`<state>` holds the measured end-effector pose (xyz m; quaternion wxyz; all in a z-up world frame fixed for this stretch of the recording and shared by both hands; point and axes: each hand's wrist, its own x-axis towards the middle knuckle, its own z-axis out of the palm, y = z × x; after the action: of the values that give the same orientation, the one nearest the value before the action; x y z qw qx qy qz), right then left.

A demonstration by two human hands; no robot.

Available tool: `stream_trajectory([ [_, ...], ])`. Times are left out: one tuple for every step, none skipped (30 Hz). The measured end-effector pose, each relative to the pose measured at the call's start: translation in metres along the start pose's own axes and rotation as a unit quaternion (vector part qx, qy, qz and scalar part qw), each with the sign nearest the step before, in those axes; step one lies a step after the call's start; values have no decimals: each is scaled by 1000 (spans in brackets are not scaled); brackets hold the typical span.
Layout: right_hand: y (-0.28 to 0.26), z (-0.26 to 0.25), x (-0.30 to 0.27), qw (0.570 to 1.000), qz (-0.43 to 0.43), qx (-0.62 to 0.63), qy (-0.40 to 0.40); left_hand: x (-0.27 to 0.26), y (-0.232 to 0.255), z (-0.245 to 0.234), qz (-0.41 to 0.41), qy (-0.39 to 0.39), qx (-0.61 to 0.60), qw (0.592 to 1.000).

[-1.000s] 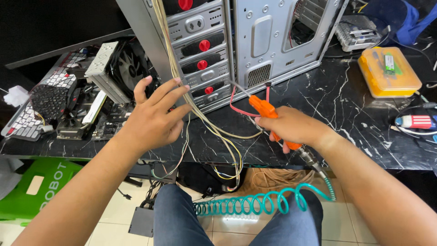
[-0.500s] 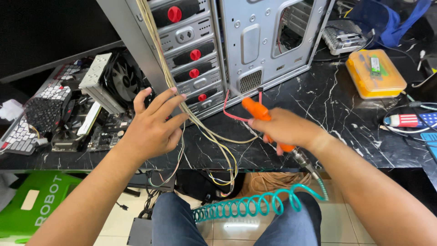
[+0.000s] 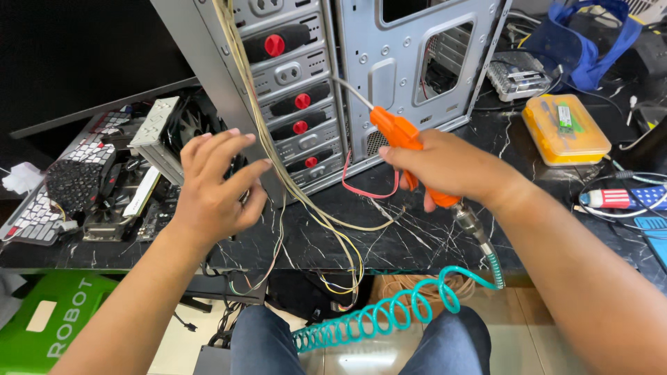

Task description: The person cleans the interior and exterior of a computer case using an air duster and a brush, turning the case over to reach different sides.

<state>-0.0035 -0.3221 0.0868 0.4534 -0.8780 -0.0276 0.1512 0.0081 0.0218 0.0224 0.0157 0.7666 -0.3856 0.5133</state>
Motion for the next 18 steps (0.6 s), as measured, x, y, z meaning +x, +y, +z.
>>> stream_trajectory([
  [-7, -3, -3, 1000, -11, 3, 10, 2, -3, 0, -14, 20, -5, 1000],
  [-13, -5, -5, 1000, -23, 7, 20, 3, -6, -1, -27, 39, -9, 999],
  [-18, -7, -6, 999, -25, 6, 20, 5, -5, 0, -26, 40, -7, 999],
  [-23, -9, -8, 999, -33, 6, 33, 8, -5, 1, -58, 73, -34, 995],
  [-28, -11, -9, 998, -41, 5, 45, 11, -5, 2, -90, 107, -62, 988],
  [-33, -13, -10, 998, -44, 4, 46, 14, -5, 2, -89, 109, -60, 988],
  [-38, -16, -11, 997, -54, 13, 55, 16, -5, 3, -103, 120, -72, 985],
  [-43, -18, -12, 996, -65, 23, 65, 19, -4, 4, -116, 131, -84, 981],
  [-49, -20, -16, 995, -67, 21, 66, 20, -3, 5, -115, 134, -83, 981],
  [-55, -21, -19, 994, -73, 24, 77, 21, -2, 6, -128, 136, -83, 979],
  [-61, -23, -22, 993, -79, 27, 88, 22, 0, 6, -141, 138, -82, 977],
  [-64, -26, -22, 992, -81, 26, 89, 22, 0, 7, -139, 140, -81, 977],
  [-67, -28, -22, 989, -102, 38, 99, 22, 1, 8, -145, 137, -83, 976],
  [-70, -30, -22, 985, -123, 50, 107, 22, 1, 9, -151, 134, -84, 976],
  [-80, -33, -26, 985, -124, 49, 109, 23, 3, 8, -150, 136, -84, 976],
  [-89, -36, -30, 991, -74, 32, 104, 23, 6, 7, -163, 120, -91, 975],
  [-98, -39, -34, 995, -23, 15, 98, 22, 9, 6, -175, 104, -99, 974],
  [-101, -39, -34, 995, -24, 14, 99, 22, 9, 6, -175, 105, -98, 974],
])
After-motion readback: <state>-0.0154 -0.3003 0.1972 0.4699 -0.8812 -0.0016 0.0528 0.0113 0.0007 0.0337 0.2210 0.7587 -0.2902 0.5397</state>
